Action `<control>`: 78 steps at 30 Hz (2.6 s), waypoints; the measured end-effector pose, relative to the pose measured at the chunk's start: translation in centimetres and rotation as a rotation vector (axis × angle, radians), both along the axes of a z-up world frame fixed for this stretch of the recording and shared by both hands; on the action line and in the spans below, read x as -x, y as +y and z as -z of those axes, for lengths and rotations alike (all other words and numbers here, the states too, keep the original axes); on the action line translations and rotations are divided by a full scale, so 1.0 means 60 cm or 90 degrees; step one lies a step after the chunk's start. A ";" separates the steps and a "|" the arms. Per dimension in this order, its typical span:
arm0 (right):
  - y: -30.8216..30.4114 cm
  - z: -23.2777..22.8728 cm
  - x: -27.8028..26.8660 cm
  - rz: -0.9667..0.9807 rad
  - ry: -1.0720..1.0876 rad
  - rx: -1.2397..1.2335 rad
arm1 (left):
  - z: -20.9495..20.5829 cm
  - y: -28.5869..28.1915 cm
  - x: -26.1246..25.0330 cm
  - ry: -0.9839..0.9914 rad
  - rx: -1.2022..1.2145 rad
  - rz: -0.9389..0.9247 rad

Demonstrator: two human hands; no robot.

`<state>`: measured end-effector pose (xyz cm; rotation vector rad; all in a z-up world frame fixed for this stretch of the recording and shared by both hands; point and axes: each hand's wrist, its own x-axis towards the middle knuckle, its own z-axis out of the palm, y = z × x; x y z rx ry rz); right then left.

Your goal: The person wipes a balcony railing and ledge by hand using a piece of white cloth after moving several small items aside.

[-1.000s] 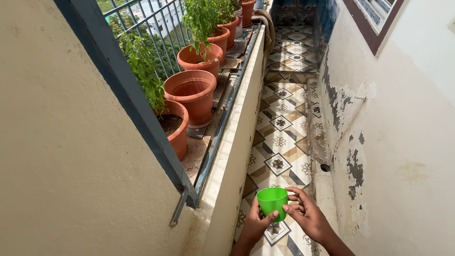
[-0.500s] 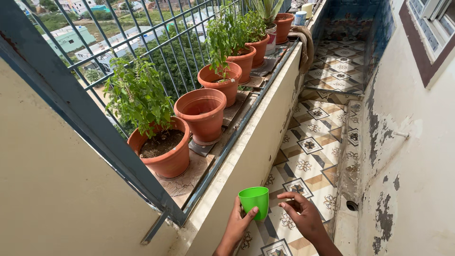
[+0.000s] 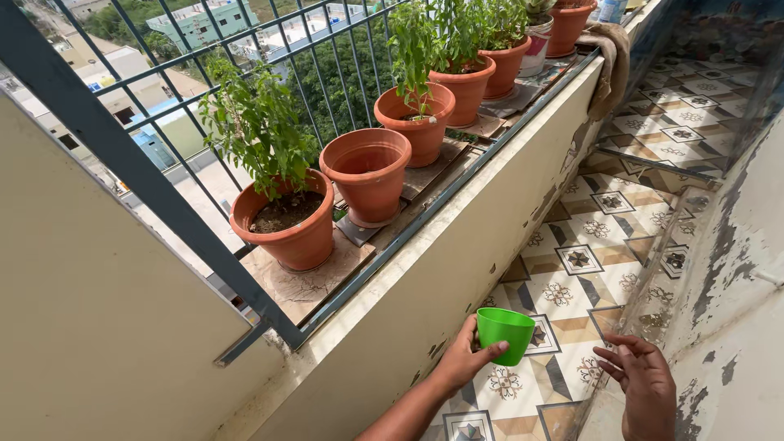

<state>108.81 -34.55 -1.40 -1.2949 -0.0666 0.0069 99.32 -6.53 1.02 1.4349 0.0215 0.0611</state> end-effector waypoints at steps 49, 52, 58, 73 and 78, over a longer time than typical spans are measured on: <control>0.298 0.046 -0.403 -0.248 0.046 0.219 | 0.101 0.181 -0.428 -0.017 0.118 0.044; 0.309 0.038 -0.448 -0.296 0.017 0.198 | 0.113 0.187 -0.461 -0.035 0.138 0.022; 0.280 0.021 -0.557 -0.412 -0.035 0.170 | 0.072 0.144 -0.525 -0.033 0.090 0.037; 0.184 0.014 -0.688 -0.318 -0.058 0.317 | 0.088 -0.024 -0.652 -0.092 -0.020 -0.239; 0.160 -0.006 -0.699 -0.310 -0.046 0.333 | 0.087 -0.047 -0.663 -0.067 -0.038 -0.205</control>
